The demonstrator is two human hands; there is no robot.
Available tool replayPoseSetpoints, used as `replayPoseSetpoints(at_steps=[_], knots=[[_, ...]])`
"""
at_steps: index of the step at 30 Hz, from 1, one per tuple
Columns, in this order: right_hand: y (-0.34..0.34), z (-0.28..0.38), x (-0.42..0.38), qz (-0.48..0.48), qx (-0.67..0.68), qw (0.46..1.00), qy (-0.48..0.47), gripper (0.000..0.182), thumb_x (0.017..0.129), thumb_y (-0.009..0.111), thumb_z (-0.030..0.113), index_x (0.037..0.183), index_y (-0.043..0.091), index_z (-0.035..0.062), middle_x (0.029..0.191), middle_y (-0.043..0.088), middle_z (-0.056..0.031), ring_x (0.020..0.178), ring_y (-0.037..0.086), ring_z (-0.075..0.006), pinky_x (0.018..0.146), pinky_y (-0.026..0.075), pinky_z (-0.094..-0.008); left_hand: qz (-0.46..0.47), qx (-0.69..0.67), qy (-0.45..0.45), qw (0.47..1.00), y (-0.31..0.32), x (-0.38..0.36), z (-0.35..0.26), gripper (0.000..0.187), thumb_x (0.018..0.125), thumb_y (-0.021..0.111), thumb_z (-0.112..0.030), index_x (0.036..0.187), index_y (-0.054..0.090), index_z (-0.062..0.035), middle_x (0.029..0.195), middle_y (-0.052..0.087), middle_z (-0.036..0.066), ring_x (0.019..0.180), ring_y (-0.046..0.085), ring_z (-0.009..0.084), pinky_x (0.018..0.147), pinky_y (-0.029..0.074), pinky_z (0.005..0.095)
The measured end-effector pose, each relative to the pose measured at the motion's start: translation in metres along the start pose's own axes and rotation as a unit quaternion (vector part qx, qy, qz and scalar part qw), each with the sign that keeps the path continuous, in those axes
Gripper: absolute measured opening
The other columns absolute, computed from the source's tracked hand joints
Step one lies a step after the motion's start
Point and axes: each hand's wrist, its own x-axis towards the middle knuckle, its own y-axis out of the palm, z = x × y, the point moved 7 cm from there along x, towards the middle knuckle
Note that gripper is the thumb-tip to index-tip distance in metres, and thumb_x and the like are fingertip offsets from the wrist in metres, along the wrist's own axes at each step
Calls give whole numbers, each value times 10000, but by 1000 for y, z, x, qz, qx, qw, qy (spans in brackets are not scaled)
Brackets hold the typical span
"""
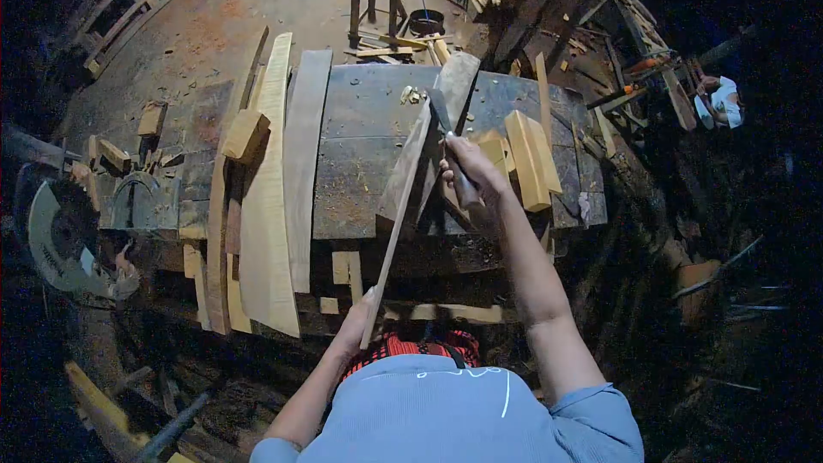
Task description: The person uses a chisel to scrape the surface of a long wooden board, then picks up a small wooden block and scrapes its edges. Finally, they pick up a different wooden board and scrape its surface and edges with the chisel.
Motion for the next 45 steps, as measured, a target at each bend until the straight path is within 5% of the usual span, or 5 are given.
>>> replayPoseSetpoints(at_steps=[13,22,39,41,45], knots=[[20,16,23,-28,-11,997,-68,312,851,407,340,829,484,38,670,501,-57,481,473,-132,462,428,-286,-26,138,92,986,-19,5,-2,538,874,318,-468,1253,397,-94,940,505,44,868,447,131,807,360,254],[4,-35,-32,-135,-178,965,-137,277,866,420,316,928,430,46,633,447,-31,536,453,-102,438,427,-240,-26,88,9,996,-15,2,5,478,875,336,-452,1117,498,-73,556,413,-51,434,362,57,389,290,212],[14,5,-33,-31,28,999,-15,296,858,383,362,903,428,73,577,467,-31,428,462,-125,396,417,-269,-33,189,124,974,-19,8,-2,509,863,337,-480,1144,475,-79,598,449,-4,483,425,84,422,370,225],[3,15,-7,-40,47,998,-29,289,854,381,356,893,437,74,578,477,-35,430,469,-130,395,416,-270,-82,18,-118,989,-17,-5,16,495,862,338,-481,1147,478,-101,587,453,1,448,429,93,375,350,235],[-28,22,49,-92,92,992,-9,284,840,388,343,880,456,70,589,506,-50,444,492,-148,402,424,-280,-20,104,67,992,-12,-4,-3,498,860,346,-471,1126,488,-74,582,431,-8,457,421,90,389,343,221]])
